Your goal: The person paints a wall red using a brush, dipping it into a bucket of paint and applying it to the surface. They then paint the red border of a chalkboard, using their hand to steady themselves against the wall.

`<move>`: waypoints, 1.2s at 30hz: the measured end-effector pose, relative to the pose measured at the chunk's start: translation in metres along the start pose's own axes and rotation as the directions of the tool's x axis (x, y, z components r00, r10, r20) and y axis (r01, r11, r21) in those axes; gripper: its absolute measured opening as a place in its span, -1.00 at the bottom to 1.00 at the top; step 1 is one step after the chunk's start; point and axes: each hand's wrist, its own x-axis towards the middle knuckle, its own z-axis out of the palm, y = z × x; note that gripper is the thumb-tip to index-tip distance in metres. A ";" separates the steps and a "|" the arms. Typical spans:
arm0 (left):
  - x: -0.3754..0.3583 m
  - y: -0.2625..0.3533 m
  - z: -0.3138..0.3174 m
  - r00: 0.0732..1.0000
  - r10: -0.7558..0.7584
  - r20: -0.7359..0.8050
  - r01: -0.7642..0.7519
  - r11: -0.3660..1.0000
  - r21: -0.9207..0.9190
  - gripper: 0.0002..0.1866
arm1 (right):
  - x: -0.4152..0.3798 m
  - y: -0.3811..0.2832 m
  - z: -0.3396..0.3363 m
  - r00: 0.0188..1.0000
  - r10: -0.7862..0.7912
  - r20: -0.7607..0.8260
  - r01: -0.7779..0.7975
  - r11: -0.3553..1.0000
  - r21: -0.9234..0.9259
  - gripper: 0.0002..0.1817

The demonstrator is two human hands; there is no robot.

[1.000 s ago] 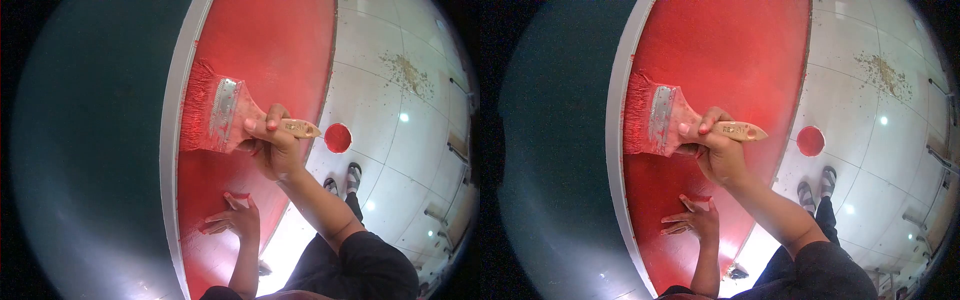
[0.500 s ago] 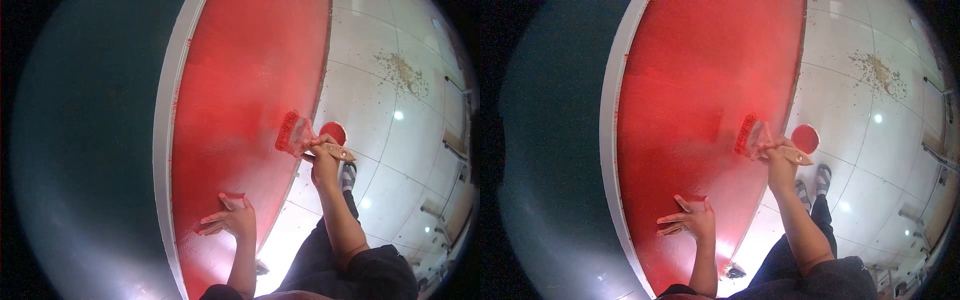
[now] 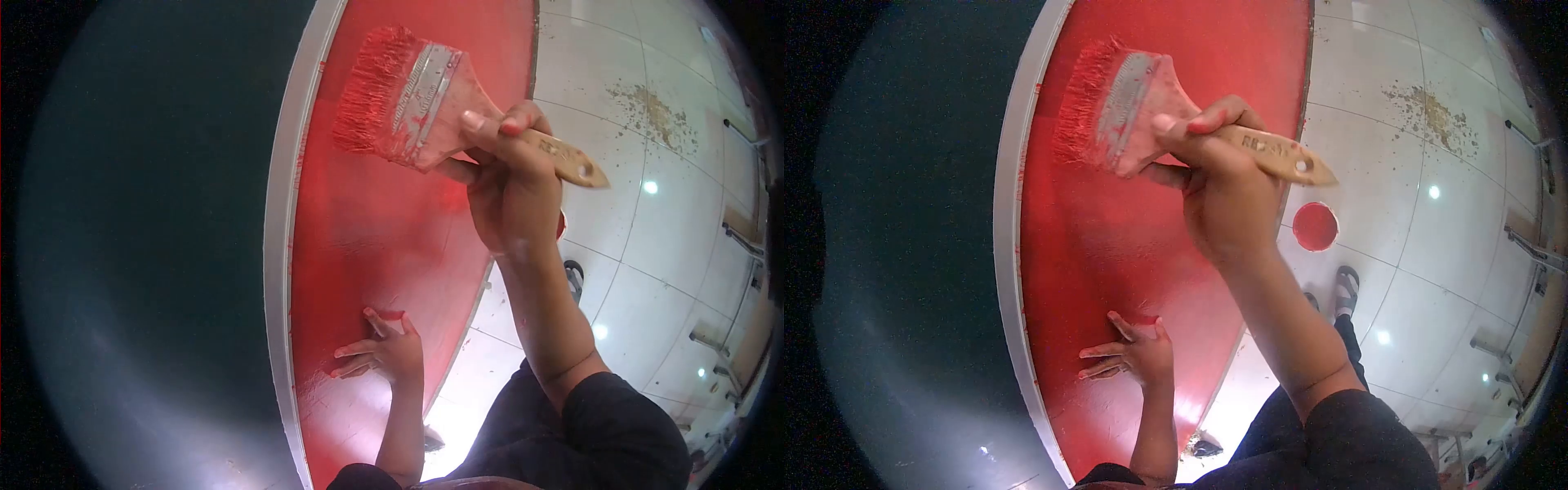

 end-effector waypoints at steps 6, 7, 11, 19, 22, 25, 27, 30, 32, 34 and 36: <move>-0.002 0.000 0.003 1.000 0.005 0.010 -0.004 1.000 -0.014 0.30 | 0.006 0.071 -0.058 0.977 0.206 0.047 -0.212 0.956 0.204 -0.72; -0.003 0.000 0.002 1.000 0.003 0.022 -0.003 1.000 -0.014 0.29 | 0.003 0.073 -0.076 0.973 0.232 -0.004 -0.227 0.953 0.203 -0.72; -0.002 0.000 0.004 1.000 0.011 0.007 -0.011 1.000 -0.012 0.29 | -0.012 0.061 -0.127 0.954 0.219 -0.204 -0.216 0.976 0.039 -0.71; -0.003 0.000 0.001 1.000 0.011 0.007 -0.011 1.000 0.000 0.30 | 0.014 0.041 -0.061 0.979 0.135 0.154 -0.172 0.950 0.260 -0.73; -0.004 -0.002 0.005 1.000 0.009 0.026 -0.008 1.000 -0.003 0.28 | 0.020 0.046 -0.035 0.956 0.149 0.251 -0.208 0.951 0.228 -0.72; -0.003 -0.001 0.004 1.000 0.011 0.029 -0.011 1.000 -0.009 0.28 | 0.021 0.052 -0.026 0.950 0.162 0.267 -0.240 0.926 0.292 -0.72; -0.002 0.000 0.002 0.999 0.017 0.031 -0.017 1.000 -0.006 0.28 | 0.020 0.051 -0.022 0.960 0.135 0.247 -0.192 0.956 0.224 -0.72; -0.002 0.000 0.001 0.999 0.002 0.037 -0.002 1.000 -0.003 0.30 | 0.013 0.057 -0.052 0.972 0.168 0.165 -0.186 0.978 0.098 -0.72; -0.001 0.000 0.003 1.000 0.012 -0.003 -0.012 1.000 0.000 0.32 | -0.001 0.070 -0.109 0.971 0.234 0.042 -0.237 0.968 0.081 -0.72; 0.000 0.001 0.001 1.000 0.008 -0.003 -0.008 1.000 0.007 0.33 | -0.022 0.074 -0.166 0.951 0.226 -0.212 -0.257 0.958 -0.130 -0.73; -0.002 0.002 0.000 1.000 0.011 0.004 -0.011 1.000 0.010 0.34 | -0.040 0.078 -0.238 0.879 0.207 -0.429 -0.340 0.903 -0.261 -0.78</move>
